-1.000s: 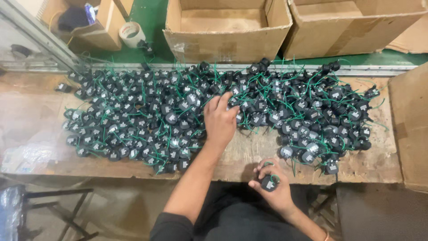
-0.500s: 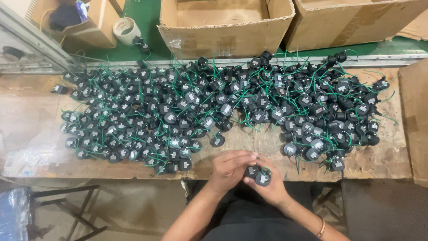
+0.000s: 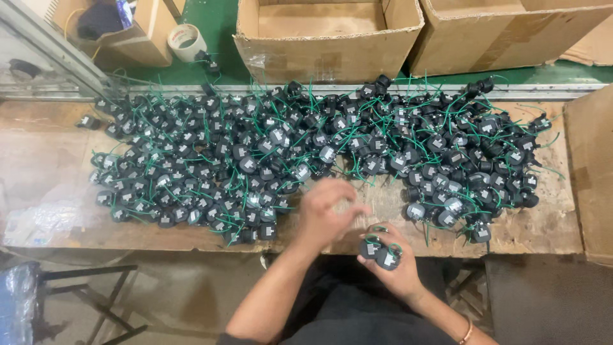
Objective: The person picks black plug adapters with green wires one at a time from a large pile on the workbench, folds and tucks each wire against the plug body by hand, and sets the finished unit back on the table, working through the pile continuously.
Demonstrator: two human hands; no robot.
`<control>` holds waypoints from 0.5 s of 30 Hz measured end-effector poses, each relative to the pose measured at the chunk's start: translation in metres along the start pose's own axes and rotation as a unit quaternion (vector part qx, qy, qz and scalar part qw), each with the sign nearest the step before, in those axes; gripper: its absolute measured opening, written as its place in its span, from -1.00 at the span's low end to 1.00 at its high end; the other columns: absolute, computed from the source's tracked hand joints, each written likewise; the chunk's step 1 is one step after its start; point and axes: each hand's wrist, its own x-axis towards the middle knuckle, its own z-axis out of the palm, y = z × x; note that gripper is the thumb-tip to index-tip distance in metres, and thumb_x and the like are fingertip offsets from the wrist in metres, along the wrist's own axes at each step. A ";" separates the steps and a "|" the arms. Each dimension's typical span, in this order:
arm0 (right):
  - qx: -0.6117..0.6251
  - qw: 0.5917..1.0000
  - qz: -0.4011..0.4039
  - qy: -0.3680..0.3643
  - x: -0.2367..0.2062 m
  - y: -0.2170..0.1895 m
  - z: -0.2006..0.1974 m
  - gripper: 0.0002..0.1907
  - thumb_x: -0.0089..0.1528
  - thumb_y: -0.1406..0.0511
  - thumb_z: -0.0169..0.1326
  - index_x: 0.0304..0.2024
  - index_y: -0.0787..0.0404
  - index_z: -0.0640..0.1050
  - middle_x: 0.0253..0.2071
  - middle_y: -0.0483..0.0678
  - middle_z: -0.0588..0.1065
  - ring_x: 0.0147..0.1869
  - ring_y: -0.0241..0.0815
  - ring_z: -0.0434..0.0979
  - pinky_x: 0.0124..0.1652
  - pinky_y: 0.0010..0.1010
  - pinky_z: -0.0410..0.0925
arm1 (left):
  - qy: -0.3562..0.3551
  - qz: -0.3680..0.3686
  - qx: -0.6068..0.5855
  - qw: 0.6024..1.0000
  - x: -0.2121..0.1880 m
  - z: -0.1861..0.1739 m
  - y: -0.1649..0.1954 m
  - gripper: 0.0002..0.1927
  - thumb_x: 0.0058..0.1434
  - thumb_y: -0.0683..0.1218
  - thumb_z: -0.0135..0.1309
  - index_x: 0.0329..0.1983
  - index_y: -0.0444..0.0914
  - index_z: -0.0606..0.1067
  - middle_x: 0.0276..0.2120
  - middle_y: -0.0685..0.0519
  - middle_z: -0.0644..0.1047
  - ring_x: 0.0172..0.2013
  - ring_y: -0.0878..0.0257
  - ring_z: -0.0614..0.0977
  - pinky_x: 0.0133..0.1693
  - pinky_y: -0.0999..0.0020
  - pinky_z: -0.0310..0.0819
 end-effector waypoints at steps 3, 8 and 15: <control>0.059 0.998 0.005 0.007 -0.005 0.004 0.000 -0.63 0.02 0.44 0.34 -0.11 0.32 0.61 -0.04 0.03 0.48 0.07 -0.10 0.53 0.06 -0.34 0.38 | 0.070 0.015 0.281 0.957 0.049 0.004 -0.022 -0.72 -0.05 -0.03 0.38 -0.36 -0.24 0.57 -0.20 -0.04 0.62 -0.15 0.00 0.60 -0.19 0.14 0.48; 0.263 0.961 0.078 0.013 -0.011 0.019 0.001 -0.62 0.10 0.43 0.32 -0.03 0.30 0.57 0.04 0.04 0.42 0.00 -0.08 0.56 -0.07 -0.25 0.51 | 0.032 0.015 0.328 0.944 0.064 0.006 -0.035 -0.75 -0.07 -0.10 0.32 -0.34 -0.26 0.58 -0.19 -0.02 0.62 -0.10 -0.01 0.59 -0.11 0.07 0.45; 0.561 0.817 0.114 0.066 -0.005 0.039 0.005 -0.42 0.21 0.31 0.23 0.23 0.18 0.30 0.16 0.03 0.40 0.17 -0.02 0.52 -0.03 -0.07 0.52 | -0.027 0.019 -0.075 0.997 -0.002 -0.003 -0.004 -0.83 0.04 -0.16 0.42 -0.34 -0.19 0.64 -0.26 0.09 0.67 -0.17 0.19 0.71 -0.10 0.31 0.60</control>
